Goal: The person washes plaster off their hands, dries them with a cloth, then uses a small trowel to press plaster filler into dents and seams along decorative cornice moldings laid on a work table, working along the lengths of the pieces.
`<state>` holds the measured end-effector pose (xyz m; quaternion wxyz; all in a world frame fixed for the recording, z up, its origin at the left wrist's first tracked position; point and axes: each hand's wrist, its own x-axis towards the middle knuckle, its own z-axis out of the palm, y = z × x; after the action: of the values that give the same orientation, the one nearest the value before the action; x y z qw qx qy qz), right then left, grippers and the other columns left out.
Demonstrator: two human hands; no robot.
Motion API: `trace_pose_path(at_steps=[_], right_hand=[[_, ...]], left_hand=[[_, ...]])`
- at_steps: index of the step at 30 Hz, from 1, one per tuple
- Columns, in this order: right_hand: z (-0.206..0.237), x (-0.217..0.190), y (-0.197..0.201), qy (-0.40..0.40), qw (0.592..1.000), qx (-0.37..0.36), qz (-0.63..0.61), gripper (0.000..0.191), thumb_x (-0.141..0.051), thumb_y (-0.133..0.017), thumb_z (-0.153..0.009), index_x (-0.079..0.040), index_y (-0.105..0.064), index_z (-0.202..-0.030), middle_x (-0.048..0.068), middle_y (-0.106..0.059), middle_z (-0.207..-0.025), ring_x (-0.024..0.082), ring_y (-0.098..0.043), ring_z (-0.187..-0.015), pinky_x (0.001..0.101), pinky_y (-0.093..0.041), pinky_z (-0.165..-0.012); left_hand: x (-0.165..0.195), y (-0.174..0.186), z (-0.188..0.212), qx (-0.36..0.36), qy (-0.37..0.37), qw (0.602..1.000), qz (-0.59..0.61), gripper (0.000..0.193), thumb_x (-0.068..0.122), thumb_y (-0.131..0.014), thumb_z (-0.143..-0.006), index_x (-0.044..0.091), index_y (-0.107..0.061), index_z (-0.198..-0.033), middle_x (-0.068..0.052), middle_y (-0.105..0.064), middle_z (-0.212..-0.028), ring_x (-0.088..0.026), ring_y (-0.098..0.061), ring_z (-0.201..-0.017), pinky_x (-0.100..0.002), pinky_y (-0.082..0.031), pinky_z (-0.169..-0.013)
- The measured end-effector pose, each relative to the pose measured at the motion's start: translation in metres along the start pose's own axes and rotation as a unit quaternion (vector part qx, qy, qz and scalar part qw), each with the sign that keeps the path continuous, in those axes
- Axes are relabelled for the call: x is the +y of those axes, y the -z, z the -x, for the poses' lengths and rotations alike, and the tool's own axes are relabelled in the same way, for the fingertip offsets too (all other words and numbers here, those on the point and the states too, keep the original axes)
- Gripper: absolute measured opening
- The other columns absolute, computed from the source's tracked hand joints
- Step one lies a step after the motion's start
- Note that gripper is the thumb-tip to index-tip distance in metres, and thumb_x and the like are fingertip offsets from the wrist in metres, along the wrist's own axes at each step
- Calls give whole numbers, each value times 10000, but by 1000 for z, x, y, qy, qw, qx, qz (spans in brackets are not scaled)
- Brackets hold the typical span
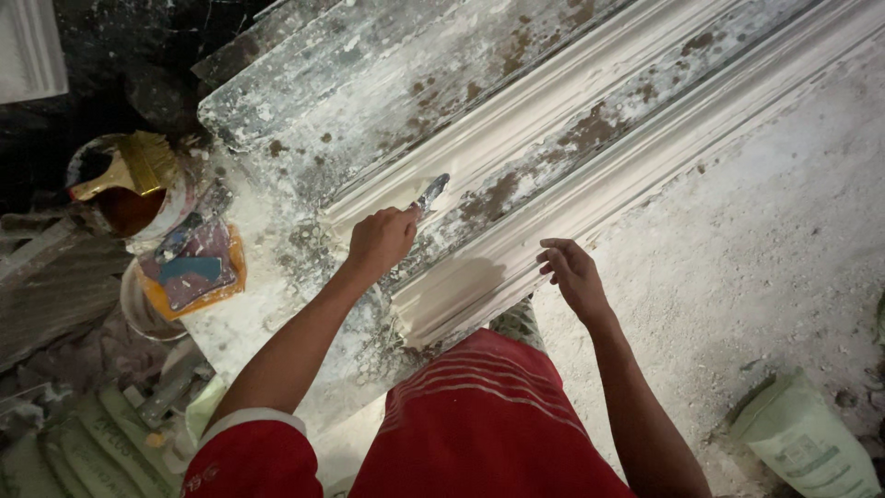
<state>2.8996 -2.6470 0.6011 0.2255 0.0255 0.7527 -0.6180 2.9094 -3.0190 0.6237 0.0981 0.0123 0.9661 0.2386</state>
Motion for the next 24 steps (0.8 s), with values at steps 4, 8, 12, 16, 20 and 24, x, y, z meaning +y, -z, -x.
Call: trace_pose_path(at_steps=[4,8,12,16,20,24], right_hand=[[-6,-1,-5,1,1000,-13,23,323,-240,-524,-1065,-32,-631,-1290,69,-720,-1026,132,-661,-872,293,-529,-727],[-16,-5,-19,3,999,-38,29,325,-250,-517,-1066,-29,-626,-1278,74,-720,-1033,137,-667,-867,298,-544,-719],[-18,-8,-16,6,997,-33,66,323,-255,-522,-1049,-47,-634,-1270,65,-734,-1018,130,-687,-864,291,-550,-710],[-8,-7,3,17,999,5,43,317,-256,-534,-1058,-52,-637,-1278,63,-729,-1028,133,-681,-873,291,-536,-712],[-1,-7,9,13,999,9,38,310,-259,-535,-1063,-56,-646,-1268,62,-727,-1020,132,-673,-875,290,-528,-706],[-5,-14,3,-1,999,-6,42,308,-276,-532,-1056,-73,-642,-1260,35,-730,-1023,112,-682,-880,276,-535,-714]], left_hand=[[-1,-10,-7,5,13,1000,8,255,179,-605,-989,188,-733,-1210,-132,-712,-833,-302,-705,-700,-472,-558,-604],[13,-26,-23,68,-35,996,36,248,153,-613,-963,158,-741,-1176,-144,-700,-810,-315,-692,-692,-483,-547,-594],[20,-22,-24,89,-42,995,31,229,179,-602,-949,167,-742,-1131,-176,-689,-844,-384,-688,-731,-526,-539,-612],[26,-10,-26,30,-2,1000,-9,209,205,-562,-969,167,-729,-1089,-196,-690,-854,-413,-688,-754,-552,-534,-637],[56,-17,-58,35,-3,999,6,193,237,-594,-938,168,-736,-1049,-206,-709,-884,-421,-695,-771,-564,-540,-662],[91,-30,-92,65,3,998,11,222,191,-568,-938,187,-743,-1076,-187,-722,-932,-399,-715,-823,-539,-570,-719]])
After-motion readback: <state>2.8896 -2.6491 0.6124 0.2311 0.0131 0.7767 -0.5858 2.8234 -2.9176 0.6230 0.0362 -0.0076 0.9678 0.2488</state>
